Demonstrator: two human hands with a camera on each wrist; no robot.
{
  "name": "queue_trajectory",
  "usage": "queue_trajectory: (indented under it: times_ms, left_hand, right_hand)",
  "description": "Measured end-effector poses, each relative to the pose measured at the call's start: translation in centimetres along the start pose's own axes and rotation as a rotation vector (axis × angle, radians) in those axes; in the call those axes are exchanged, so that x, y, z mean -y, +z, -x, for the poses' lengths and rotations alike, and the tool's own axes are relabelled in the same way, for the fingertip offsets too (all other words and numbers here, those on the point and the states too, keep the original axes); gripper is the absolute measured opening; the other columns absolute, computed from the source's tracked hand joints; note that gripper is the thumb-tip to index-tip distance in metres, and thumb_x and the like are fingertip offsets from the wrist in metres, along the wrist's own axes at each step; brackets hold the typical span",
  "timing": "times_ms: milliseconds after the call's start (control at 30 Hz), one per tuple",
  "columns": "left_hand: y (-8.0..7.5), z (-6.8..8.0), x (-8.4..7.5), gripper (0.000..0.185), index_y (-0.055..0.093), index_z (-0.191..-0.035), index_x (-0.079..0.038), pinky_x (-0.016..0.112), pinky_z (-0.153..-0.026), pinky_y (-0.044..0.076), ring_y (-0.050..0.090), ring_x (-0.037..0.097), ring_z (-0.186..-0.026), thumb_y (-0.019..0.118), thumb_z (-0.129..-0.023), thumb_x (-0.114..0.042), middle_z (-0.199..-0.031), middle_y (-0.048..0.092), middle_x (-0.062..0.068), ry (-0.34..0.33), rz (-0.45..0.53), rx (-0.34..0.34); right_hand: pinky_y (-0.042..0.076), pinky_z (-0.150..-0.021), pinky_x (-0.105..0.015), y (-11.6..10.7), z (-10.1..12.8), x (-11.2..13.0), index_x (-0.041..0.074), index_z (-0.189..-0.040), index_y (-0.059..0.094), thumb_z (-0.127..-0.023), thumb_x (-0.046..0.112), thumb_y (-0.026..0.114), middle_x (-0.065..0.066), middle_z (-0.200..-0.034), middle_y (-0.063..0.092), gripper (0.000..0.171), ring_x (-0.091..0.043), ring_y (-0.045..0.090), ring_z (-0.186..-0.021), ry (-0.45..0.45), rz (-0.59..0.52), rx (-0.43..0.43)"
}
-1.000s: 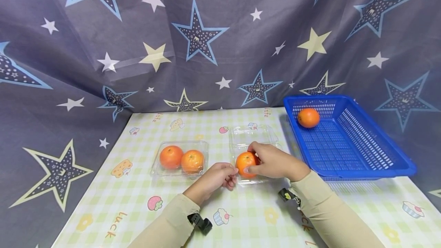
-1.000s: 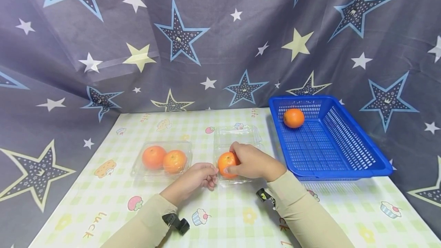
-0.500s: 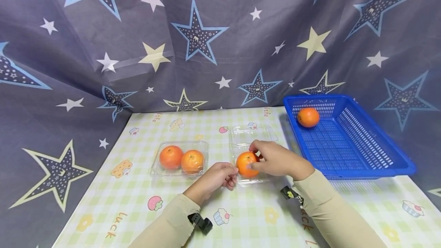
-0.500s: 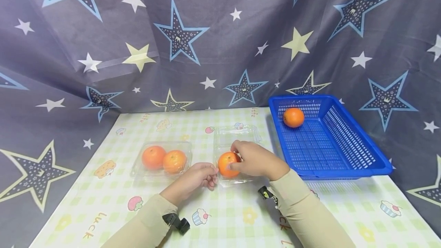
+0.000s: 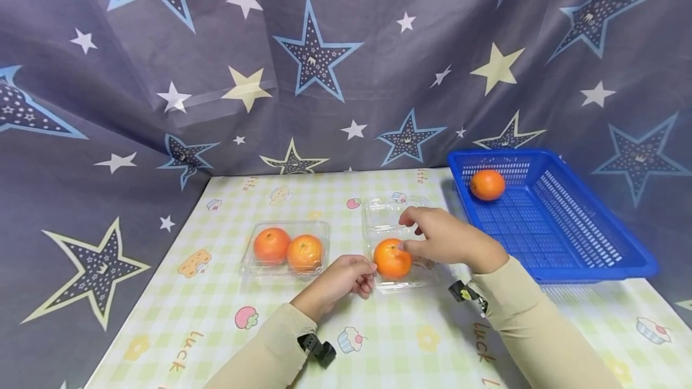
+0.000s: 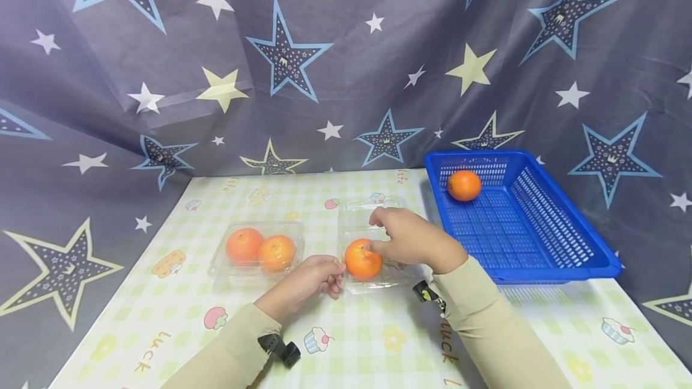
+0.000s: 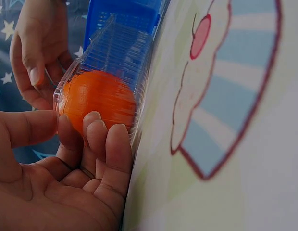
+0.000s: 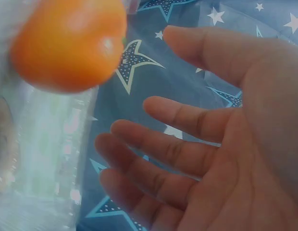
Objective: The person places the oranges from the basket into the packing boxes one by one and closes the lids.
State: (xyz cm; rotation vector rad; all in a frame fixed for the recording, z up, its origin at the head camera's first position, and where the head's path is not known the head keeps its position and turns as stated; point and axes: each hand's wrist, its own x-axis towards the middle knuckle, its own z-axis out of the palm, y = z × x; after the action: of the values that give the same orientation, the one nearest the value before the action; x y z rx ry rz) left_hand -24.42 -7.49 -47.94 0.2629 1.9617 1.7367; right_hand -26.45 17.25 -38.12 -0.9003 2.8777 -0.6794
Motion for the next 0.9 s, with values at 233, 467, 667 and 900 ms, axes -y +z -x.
queue_trajectory:
  times_ms: [233, 467, 667, 900]
  left_hand:
    - [0.0, -0.1, 0.0, 0.027, 0.063, -0.099, 0.009, 0.023, -0.063, 0.055, 0.057, 0.013, -0.067, 0.058, -0.101, -0.017, -0.077, 0.061, 0.004, 0.007, -0.007, 0.000]
    - [0.0, -0.1, 0.1, 0.026, 0.063, -0.098, 0.008, 0.023, -0.063, 0.055, 0.056, 0.013, -0.066, 0.058, -0.101, -0.017, -0.077, 0.061, 0.004, 0.006, -0.007, 0.003]
    - [0.0, -0.1, 0.1, 0.026, 0.063, -0.098, 0.008, 0.023, -0.063, 0.055, 0.056, 0.013, -0.067, 0.058, -0.101, -0.017, -0.077, 0.061, 0.004, 0.005, -0.007, 0.001]
    - [0.1, -0.1, 0.0, 0.025, 0.062, -0.097, 0.007, 0.023, -0.063, 0.055, 0.056, 0.013, -0.066, 0.058, -0.101, -0.017, -0.077, 0.061, 0.004, 0.002, -0.001, -0.001]
  right_hand:
    - [0.058, -0.093, -0.045, -1.4, 0.2, -0.3, 0.009, -0.122, 0.065, -0.094, 0.035, 0.074, -0.008, -0.120, 0.071, 0.040, -0.024, 0.069, -0.101, -0.005, 0.047, -0.022]
    - [0.058, -0.093, -0.047, -2.4, 0.5, -0.6, 0.008, -0.122, 0.066, -0.095, 0.036, 0.074, -0.009, -0.120, 0.072, 0.040, -0.025, 0.069, -0.101, 0.010, 0.088, -0.027]
    - [0.057, -0.095, -0.048, -3.3, 0.6, -0.8, 0.008, -0.122, 0.066, -0.095, 0.036, 0.074, -0.009, -0.120, 0.072, 0.040, -0.026, 0.068, -0.105, 0.030, 0.113, -0.025]
    - [0.057, -0.096, -0.049, -4.6, 0.5, -1.1, 0.008, -0.122, 0.067, -0.095, 0.035, 0.075, -0.010, -0.118, 0.071, 0.040, -0.028, 0.068, -0.107, 0.034, 0.154, -0.036]
